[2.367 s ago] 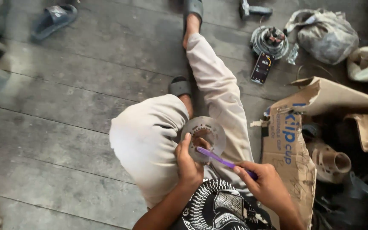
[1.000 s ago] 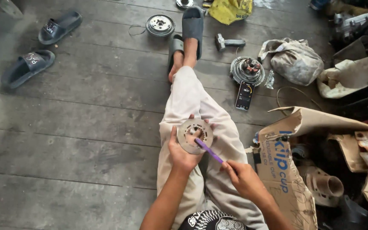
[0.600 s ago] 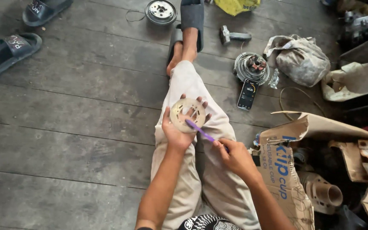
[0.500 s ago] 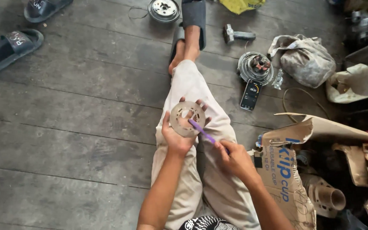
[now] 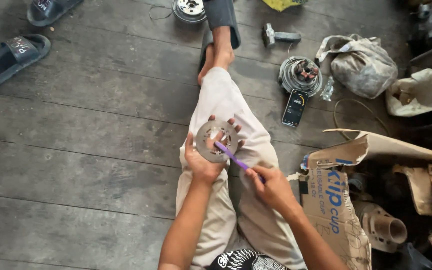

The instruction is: The person holds a circular metal part with a gear-like edge and cleans it using a purple toothbrush. They scrub the surface and the inner holes of the part while sitting on the floor. A smartphone is visible on the floor nearby.

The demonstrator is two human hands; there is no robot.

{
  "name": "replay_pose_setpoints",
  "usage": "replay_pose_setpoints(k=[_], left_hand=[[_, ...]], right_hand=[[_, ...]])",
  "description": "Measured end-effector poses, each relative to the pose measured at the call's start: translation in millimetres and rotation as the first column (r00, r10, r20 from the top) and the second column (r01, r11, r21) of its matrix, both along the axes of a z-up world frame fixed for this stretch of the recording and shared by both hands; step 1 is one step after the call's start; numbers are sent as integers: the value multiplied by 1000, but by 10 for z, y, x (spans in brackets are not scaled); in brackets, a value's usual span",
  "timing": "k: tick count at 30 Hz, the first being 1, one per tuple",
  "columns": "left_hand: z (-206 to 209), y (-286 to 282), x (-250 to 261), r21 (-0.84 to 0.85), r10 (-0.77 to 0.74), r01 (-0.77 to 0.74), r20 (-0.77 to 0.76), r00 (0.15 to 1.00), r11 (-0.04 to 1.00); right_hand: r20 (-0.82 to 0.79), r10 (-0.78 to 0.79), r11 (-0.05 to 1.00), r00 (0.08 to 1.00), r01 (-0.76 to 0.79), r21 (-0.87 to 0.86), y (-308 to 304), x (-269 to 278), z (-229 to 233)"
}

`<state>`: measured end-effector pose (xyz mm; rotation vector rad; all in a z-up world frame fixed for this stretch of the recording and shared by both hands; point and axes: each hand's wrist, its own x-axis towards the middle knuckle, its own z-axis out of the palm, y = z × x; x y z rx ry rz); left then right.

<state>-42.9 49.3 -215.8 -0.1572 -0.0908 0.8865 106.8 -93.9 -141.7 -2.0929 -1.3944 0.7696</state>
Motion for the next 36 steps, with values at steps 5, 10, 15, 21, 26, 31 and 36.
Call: replay_pose_setpoints(k=[5,10,15,21,26,31,36], left_hand=[[-38,-59,19,17,-13,12,24,1000,1000],[73,-77,1,-5,18,-18,8,1000,1000],[23,-107,-21,8,69,-69,-12,998,998],[319,-527,79,-106,144,-165,-184,972,981],[604,-999,64,92,156,-157,17,988,983],[722,-1271,67,34,124,-122,-51,991,992],[688,-1372,153,65,112,-106,-95,989,992]], right_hand=[[0,-59,997,998,58,40,-113,49,-51],[-50,-59,996,997,62,59,-256,-81,-214],[-8,-101,995,995,101,14,-358,-113,-127],[89,-96,995,991,99,-30,-572,-37,2],[-15,-151,987,988,150,-52,-851,-56,225],[-164,10,998,986,-20,-56,-1139,78,2],[-118,-131,987,984,119,-110,-1262,166,-61]])
